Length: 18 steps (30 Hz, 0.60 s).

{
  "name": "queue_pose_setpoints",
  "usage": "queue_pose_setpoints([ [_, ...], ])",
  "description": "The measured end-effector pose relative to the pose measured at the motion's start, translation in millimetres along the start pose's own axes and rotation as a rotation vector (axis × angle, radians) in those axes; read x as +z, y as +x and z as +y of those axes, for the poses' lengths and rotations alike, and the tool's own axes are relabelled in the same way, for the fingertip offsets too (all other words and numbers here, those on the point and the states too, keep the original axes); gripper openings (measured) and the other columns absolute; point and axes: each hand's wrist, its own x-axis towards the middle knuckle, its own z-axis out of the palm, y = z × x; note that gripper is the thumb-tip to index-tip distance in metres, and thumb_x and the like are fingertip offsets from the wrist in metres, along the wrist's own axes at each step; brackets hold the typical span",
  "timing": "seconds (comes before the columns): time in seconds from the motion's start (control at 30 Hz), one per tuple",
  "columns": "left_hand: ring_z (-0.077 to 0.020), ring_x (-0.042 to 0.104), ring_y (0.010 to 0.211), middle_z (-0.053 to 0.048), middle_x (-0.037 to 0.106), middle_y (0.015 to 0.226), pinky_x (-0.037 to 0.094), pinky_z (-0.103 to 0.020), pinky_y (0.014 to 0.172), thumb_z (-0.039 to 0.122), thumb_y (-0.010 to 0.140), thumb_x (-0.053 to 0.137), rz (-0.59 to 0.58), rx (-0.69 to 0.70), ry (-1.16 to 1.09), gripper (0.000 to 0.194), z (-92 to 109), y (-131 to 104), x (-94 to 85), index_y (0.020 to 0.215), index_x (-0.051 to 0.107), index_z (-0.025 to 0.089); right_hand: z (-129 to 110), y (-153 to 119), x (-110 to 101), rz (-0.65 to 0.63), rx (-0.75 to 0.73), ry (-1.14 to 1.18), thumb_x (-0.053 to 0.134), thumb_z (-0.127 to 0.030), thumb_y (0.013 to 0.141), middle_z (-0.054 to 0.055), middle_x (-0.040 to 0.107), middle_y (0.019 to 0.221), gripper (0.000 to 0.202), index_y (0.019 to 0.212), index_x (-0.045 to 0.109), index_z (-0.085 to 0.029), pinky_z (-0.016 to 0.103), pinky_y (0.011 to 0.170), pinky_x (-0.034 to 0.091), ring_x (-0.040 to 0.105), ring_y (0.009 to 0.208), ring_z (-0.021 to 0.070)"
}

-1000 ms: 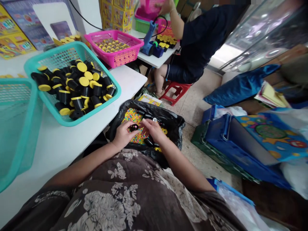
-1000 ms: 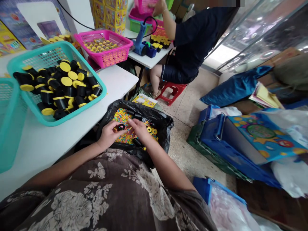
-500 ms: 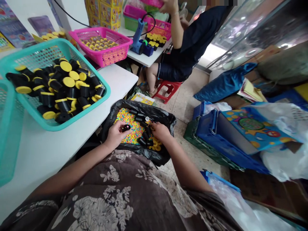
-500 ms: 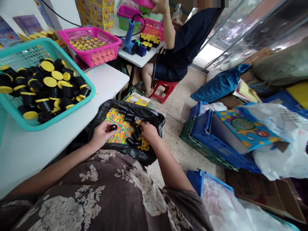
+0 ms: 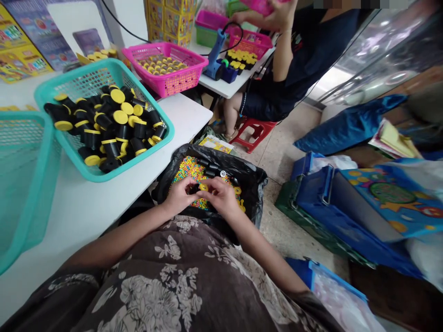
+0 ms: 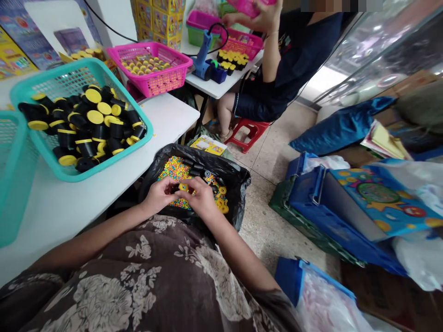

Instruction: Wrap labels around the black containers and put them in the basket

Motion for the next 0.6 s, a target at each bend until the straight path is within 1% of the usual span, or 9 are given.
queue_pose_setpoints([
  [0.07, -0.0121, 0.052, 0.062, 0.001, 0.061, 0.069, 0.04, -0.024, 0.058, 0.036, 0.07, 0.077, 0.009, -0.001, -0.013, 0.026, -1, 0, -0.7, 0.079, 0.06, 0.018, -10, 0, 12, -0.004, -0.055, -0.009, 0.066, -0.049, 0.086, 0.005, 0.064, 0.08, 0.032, 0.101, 0.075, -0.023, 0.031, 0.067, 0.05, 0.059, 0.072, 0.0181],
  [0.13, -0.0117, 0.051, 0.062, 0.002, 0.059, 0.067, 0.04, -0.023, 0.057, 0.035, 0.07, 0.077, 0.026, -0.007, -0.032, 0.026, -1, 0, -0.9, 0.077, 0.058, 0.018, -14, 0, 18, 0.01, -0.07, -0.003, 0.059, -0.045, 0.091, 0.006, 0.064, 0.082, 0.031, 0.106, 0.075, -0.023, 0.033, 0.073, 0.051, 0.061, 0.078, 0.0197],
  [0.23, -0.0106, 0.047, 0.059, 0.004, 0.055, 0.065, 0.037, -0.023, 0.055, 0.036, 0.07, 0.077, 0.027, -0.007, -0.027, 0.027, 0, 0, -0.4, 0.077, 0.058, 0.018, -14, -1, 22, 0.051, -0.007, 0.08, 0.054, -0.042, 0.094, 0.006, 0.066, 0.084, 0.029, 0.102, 0.076, -0.024, 0.035, 0.076, 0.051, 0.061, 0.081, 0.0197],
  [0.3, -0.0102, 0.045, 0.058, 0.004, 0.055, 0.063, 0.036, -0.023, 0.054, 0.036, 0.07, 0.076, 0.029, 0.001, -0.015, 0.026, 1, 0, 0.1, 0.075, 0.058, 0.018, -14, -1, 24, 0.081, 0.09, 0.192, 0.06, -0.042, 0.089, 0.005, 0.067, 0.085, 0.024, 0.094, 0.076, -0.025, 0.035, 0.078, 0.051, 0.062, 0.082, 0.0196],
  [0.37, -0.0105, 0.046, 0.058, 0.003, 0.056, 0.064, 0.036, -0.023, 0.055, 0.034, 0.071, 0.076, 0.037, 0.01, -0.003, 0.025, 2, -1, 0.3, 0.074, 0.058, 0.018, -15, 0, 28, 0.092, 0.221, 0.367, 0.067, -0.041, 0.082, 0.003, 0.068, 0.085, 0.019, 0.088, 0.074, -0.024, 0.034, 0.078, 0.05, 0.062, 0.082, 0.0189],
  [0.43, -0.0115, 0.049, 0.06, 0.002, 0.058, 0.066, 0.038, -0.023, 0.056, 0.032, 0.071, 0.076, 0.043, 0.028, 0.019, 0.022, 3, -2, 0.2, 0.076, 0.059, 0.018, -18, 1, 30, 0.09, 0.374, 0.556, 0.074, -0.042, 0.075, 0.0, 0.066, 0.08, 0.023, 0.09, 0.071, -0.025, 0.03, 0.068, 0.049, 0.06, 0.074, 0.0161],
  [0.5, -0.0123, 0.051, 0.061, 0.001, 0.06, 0.068, 0.039, -0.024, 0.057, 0.032, 0.072, 0.076, 0.048, 0.041, 0.05, 0.021, 4, -3, -0.2, 0.077, 0.061, 0.018, -21, 2, 30, 0.085, 0.523, 0.696, 0.078, -0.041, 0.068, -0.004, 0.061, 0.073, 0.033, 0.094, 0.067, -0.025, 0.025, 0.054, 0.044, 0.054, 0.06, 0.0122],
  [0.53, -0.0125, 0.051, 0.061, 0.001, 0.06, 0.068, 0.039, -0.024, 0.057, 0.032, 0.072, 0.076, 0.053, 0.043, 0.065, 0.021, 4, -4, -0.5, 0.078, 0.061, 0.019, -22, 2, 30, 0.068, 0.59, 0.748, 0.079, -0.041, 0.065, -0.005, 0.058, 0.07, 0.036, 0.093, 0.065, -0.024, 0.024, 0.049, 0.041, 0.051, 0.056, 0.011],
  [0.6, -0.0123, 0.049, 0.059, 0.002, 0.059, 0.066, 0.038, -0.024, 0.055, 0.034, 0.071, 0.077, 0.066, 0.043, 0.095, 0.023, 5, -4, -1.2, 0.079, 0.062, 0.019, -24, 3, 30, 0.001, 0.691, 0.84, 0.08, -0.042, 0.062, -0.006, 0.055, 0.065, 0.035, 0.084, 0.06, -0.022, 0.022, 0.044, 0.038, 0.048, 0.052, 0.0101],
])
